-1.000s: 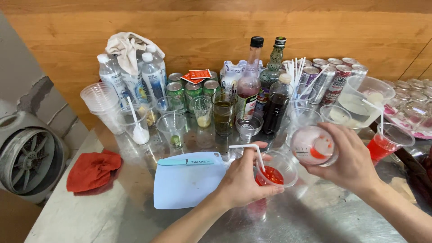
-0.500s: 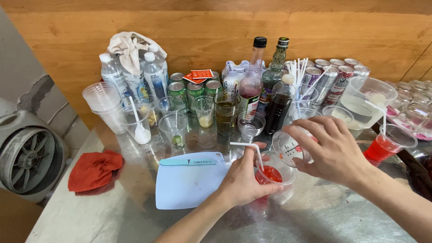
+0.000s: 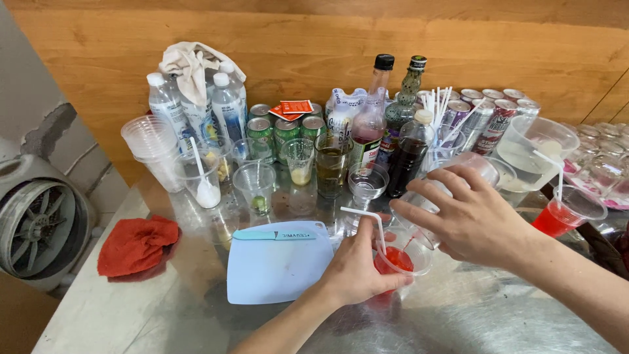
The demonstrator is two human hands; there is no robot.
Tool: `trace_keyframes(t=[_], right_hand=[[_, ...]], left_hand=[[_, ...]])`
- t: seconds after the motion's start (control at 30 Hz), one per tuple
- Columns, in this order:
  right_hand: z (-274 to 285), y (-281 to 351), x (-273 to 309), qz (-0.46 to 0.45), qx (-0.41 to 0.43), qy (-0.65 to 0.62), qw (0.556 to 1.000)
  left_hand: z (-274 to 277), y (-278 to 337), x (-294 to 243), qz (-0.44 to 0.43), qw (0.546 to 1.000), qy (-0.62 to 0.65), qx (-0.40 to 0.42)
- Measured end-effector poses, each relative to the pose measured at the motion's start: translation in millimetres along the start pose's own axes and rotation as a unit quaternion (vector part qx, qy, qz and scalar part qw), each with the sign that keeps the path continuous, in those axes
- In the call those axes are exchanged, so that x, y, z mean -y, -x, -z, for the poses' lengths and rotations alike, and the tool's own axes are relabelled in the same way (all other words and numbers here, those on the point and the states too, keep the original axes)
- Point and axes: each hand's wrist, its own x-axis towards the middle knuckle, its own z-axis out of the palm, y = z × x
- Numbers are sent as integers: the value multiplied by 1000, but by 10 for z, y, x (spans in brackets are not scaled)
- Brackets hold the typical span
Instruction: The person inserts straws into two small plastic cups containing a red liquid and then moves them aside. They then pick up a lime, place it on a cutting board, and slice it into several pieces using a knife.
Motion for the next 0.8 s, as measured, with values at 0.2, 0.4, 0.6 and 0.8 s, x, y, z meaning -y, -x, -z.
trace_keyframes(t=[0.2, 0.4, 0.6, 0.8], right_hand=[[87, -68, 45, 23, 0, -12, 1000], [35, -79, 116, -41, -14, -33, 999], [-263, -78, 27, -350, 66, -417, 836], [-489, -244, 90, -527, 161, -503, 665]], left_hand=[[8, 27, 40, -13, 1000, -3, 7], [50, 50, 75, -37, 999, 19, -16], [139, 5, 215, -60, 995, 0, -75], [224, -3, 277, -13, 994, 48, -98]])
